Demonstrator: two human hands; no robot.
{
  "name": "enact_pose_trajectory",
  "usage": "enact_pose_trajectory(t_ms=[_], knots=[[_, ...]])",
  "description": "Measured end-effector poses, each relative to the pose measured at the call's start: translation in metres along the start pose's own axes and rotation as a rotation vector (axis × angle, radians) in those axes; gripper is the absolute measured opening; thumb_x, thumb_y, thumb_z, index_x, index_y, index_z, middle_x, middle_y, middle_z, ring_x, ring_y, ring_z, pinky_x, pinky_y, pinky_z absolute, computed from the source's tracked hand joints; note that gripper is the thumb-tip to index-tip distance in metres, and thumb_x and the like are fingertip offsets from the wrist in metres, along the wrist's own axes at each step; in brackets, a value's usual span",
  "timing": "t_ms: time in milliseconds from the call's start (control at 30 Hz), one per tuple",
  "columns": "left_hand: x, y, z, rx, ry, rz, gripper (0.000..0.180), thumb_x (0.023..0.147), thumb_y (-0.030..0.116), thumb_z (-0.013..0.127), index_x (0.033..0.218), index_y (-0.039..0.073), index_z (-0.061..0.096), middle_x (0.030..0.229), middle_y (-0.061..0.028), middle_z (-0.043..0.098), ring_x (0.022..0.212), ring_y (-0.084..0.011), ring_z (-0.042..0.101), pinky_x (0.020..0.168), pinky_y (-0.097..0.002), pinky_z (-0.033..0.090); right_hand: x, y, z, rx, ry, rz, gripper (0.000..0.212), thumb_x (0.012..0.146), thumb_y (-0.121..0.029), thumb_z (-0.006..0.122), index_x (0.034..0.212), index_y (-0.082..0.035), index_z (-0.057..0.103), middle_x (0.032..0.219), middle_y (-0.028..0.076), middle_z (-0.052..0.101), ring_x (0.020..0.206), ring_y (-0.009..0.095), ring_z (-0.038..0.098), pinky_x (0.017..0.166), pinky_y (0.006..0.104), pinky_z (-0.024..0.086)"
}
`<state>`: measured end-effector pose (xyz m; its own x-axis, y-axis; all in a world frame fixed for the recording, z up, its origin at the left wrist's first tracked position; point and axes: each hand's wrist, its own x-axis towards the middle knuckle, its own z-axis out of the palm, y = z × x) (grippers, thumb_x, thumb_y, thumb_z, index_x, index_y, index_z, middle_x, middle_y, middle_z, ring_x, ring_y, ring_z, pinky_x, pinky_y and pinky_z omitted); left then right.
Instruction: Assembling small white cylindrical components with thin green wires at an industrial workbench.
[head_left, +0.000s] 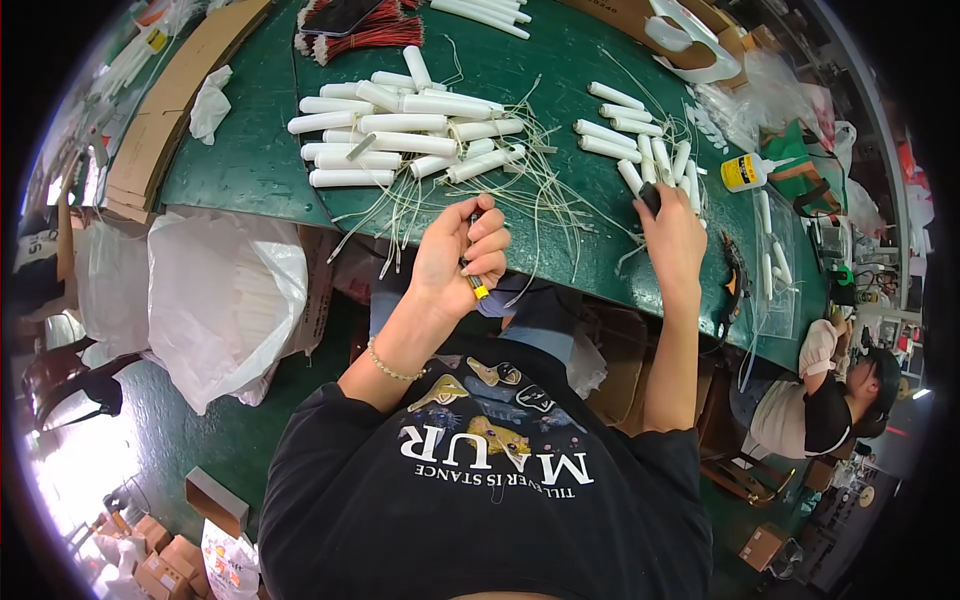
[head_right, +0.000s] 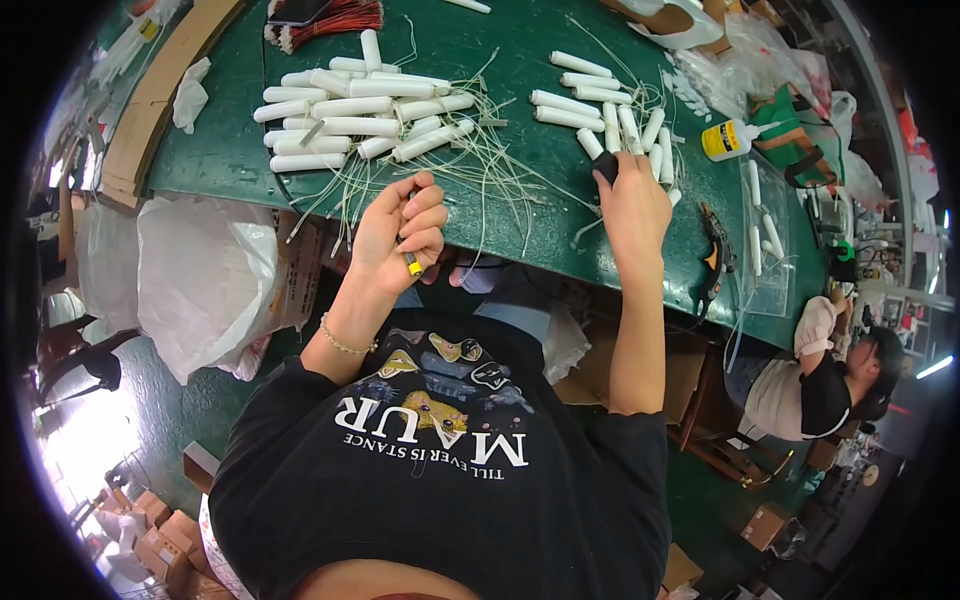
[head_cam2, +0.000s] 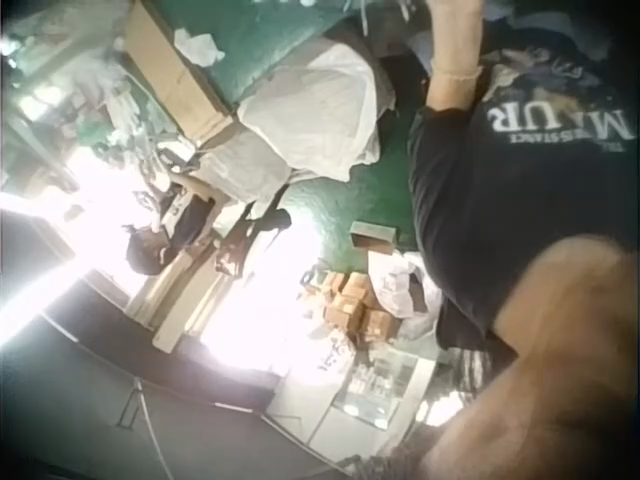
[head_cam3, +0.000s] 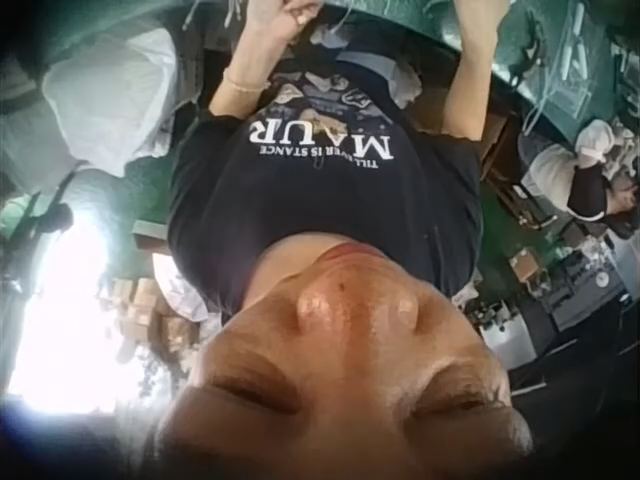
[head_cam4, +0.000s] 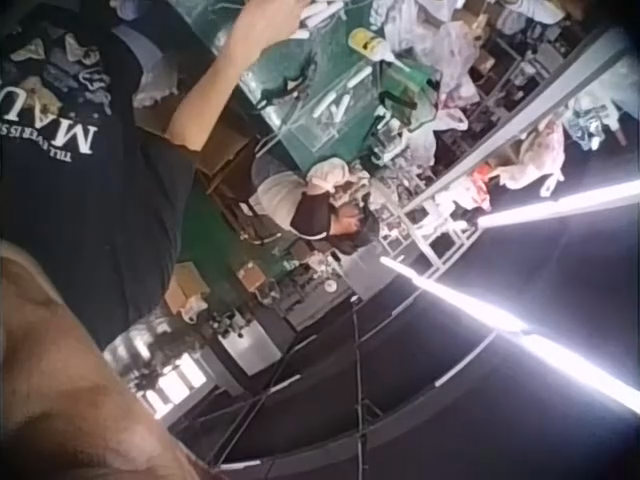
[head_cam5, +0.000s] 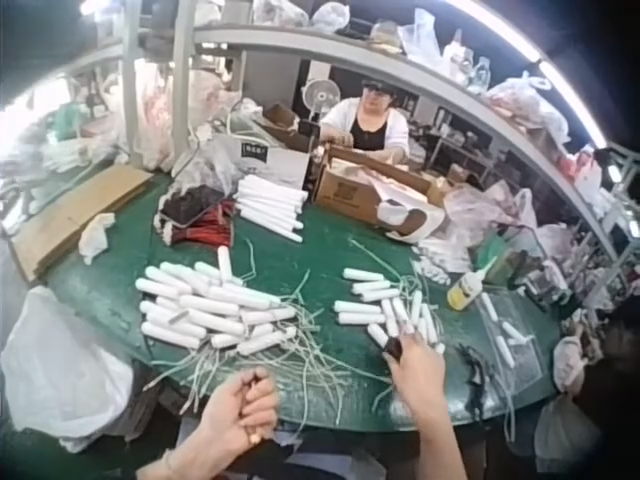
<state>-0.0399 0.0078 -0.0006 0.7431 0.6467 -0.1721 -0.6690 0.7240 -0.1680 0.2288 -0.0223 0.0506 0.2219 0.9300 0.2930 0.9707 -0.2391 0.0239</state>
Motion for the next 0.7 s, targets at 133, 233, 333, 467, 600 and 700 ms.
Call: enact_pose_trajectory(t_ms=[133,233,333,467,600,700], knots=[[0.000,-0.001,0.000,0.014,-0.002,0.002,0.014,0.098,0.017,0.038,0.091,0.008,0.046,0.065,0.0017,0.036,0.050,-0.0075,0.029,0.038,-0.0198,0.025,-0.003,0.011,-0.004,-0.055,-0.142,-0.058,0.025,0.080,-0.022,0.069,0.095,-0.002,0.062,0.092,0.014,0.065,0.079,0.033,0.063,0.066,0.0393,0.050],[0.001,-0.001,-0.002,0.013,-0.019,-0.004,0.014,0.098,0.018,0.038,0.091,0.008,0.046,0.066,0.0018,0.036,0.050,-0.0076,0.029,0.038,-0.0199,0.025,-0.001,0.006,-0.025,0.257,-0.181,0.014,0.025,0.082,-0.017,0.068,0.100,0.000,0.062,0.094,0.012,0.067,0.072,0.027,0.065,0.064,0.0334,0.049],[-0.004,-0.001,-0.001,0.009,0.005,0.024,0.018,0.100,0.018,0.035,0.093,0.006,0.046,0.066,0.0013,0.034,0.050,-0.0080,0.029,0.037,-0.0200,0.026,-0.003,0.014,-0.052,0.812,0.006,0.057,0.027,0.088,-0.018,0.063,0.105,0.004,0.060,0.095,0.012,0.066,0.071,0.018,0.060,0.062,0.0289,0.045],[0.000,-0.003,0.002,0.016,-0.011,-0.011,0.017,0.100,0.018,0.036,0.092,0.006,0.045,0.066,0.0014,0.035,0.050,-0.0079,0.029,0.037,-0.0201,0.026,-0.024,0.032,-0.092,1.513,0.225,-0.229,0.025,0.092,-0.014,0.058,0.109,0.003,0.053,0.096,0.015,0.060,0.064,0.011,0.047,0.058,0.0228,0.036],[-0.002,-0.002,0.000,0.050,-0.006,0.025,0.016,0.099,0.018,0.036,0.092,0.006,0.045,0.065,0.0017,0.034,0.050,-0.0076,0.029,0.037,-0.0198,0.026,-0.031,0.031,-0.077,1.561,0.202,-0.126,0.030,0.092,-0.019,0.059,0.112,0.001,0.050,0.095,0.015,0.058,0.063,0.012,0.046,0.062,0.0269,0.036],[-0.002,-0.003,0.002,0.067,0.014,0.025,0.016,0.099,0.017,0.036,0.092,0.006,0.046,0.065,0.0019,0.034,0.049,-0.0073,0.028,0.036,-0.0196,0.026,-0.052,0.035,-0.084,1.860,0.155,-0.334,0.026,0.090,-0.028,0.063,0.102,-0.008,0.052,0.084,0.004,0.058,0.057,0.009,0.044,0.060,0.0259,0.033]])
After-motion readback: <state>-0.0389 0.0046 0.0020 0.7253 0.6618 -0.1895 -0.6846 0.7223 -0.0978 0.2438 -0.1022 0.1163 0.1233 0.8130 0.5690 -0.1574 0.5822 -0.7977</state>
